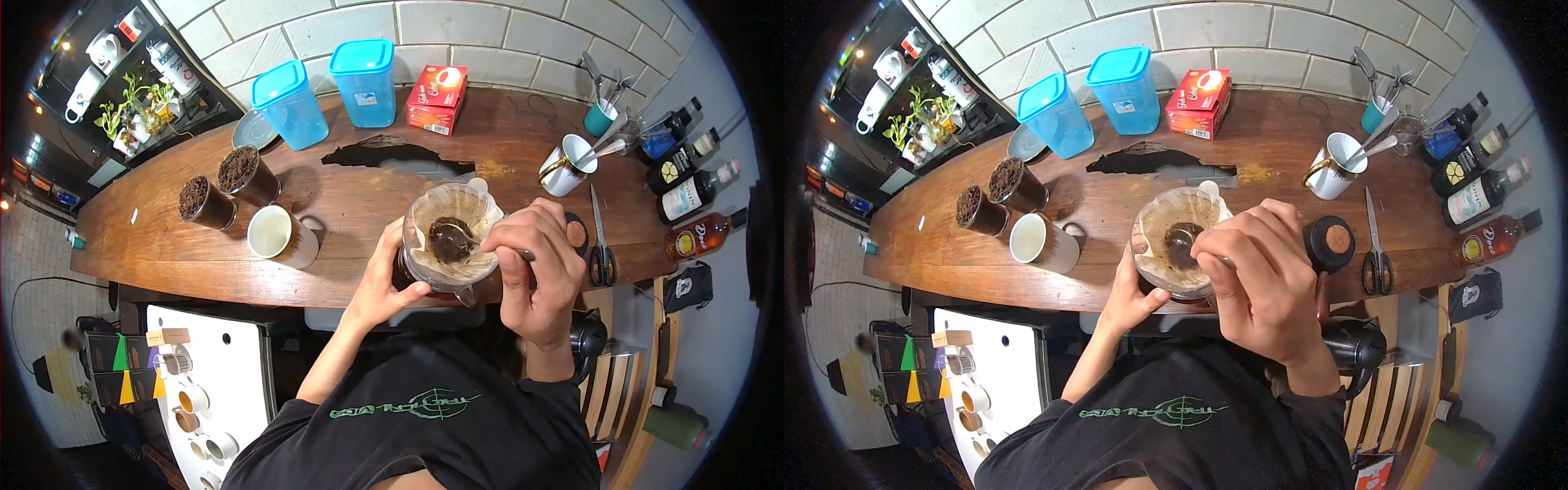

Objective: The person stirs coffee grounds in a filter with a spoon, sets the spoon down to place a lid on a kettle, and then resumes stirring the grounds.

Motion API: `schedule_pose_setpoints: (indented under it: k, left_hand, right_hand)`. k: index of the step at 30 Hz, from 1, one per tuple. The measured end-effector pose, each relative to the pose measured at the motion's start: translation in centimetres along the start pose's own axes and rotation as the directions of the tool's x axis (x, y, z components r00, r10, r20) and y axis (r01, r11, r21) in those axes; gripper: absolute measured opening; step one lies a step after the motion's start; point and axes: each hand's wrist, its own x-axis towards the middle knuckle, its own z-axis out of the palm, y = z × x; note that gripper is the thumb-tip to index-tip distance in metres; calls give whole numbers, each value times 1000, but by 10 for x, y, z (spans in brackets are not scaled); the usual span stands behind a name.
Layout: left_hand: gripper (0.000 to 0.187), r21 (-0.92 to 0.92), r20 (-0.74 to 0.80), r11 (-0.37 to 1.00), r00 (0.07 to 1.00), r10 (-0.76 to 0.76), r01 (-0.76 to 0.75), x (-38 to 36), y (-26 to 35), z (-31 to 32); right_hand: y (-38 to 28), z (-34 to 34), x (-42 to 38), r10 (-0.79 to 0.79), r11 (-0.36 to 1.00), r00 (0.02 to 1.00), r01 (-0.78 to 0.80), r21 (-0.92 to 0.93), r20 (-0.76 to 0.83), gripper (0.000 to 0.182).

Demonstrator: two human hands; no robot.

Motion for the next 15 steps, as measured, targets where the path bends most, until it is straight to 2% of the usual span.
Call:
schedule_pose_setpoints:
  k: [2, 6, 9, 12, 15]
  left_hand:
    - [88, 3, -1, 1000, 1000, 3, -3, 0, -1, 0]
    - [87, 1, -4, 1000, 1000, 12, -12, 0, -1, 0]
    - [86, 3, -9, 1000, 1000, 19, -19, 0, 0, 1]
    - [86, 12, -13, 1000, 1000, 26, -25, 0, 0, 0]
    - [86, 12, -10, 1000, 1000, 22, -22, 0, -1, 1]
  right_hand:
    - [-1, 0, 0, -5, 999, 1000, 4, -43, -11, 5]
    - [-2, 0, -1, 7, 1000, 1000, -7, 0, 13, 6]
    - [-3, -2, 0, 19, 998, 999, -21, -59, -38, 7]
    - [-2, -2, 1, 13, 999, 999, -10, -47, 51, 7]
    - [0, -1, 1, 1, 1000, 1000, -2, -15, -30, 8]
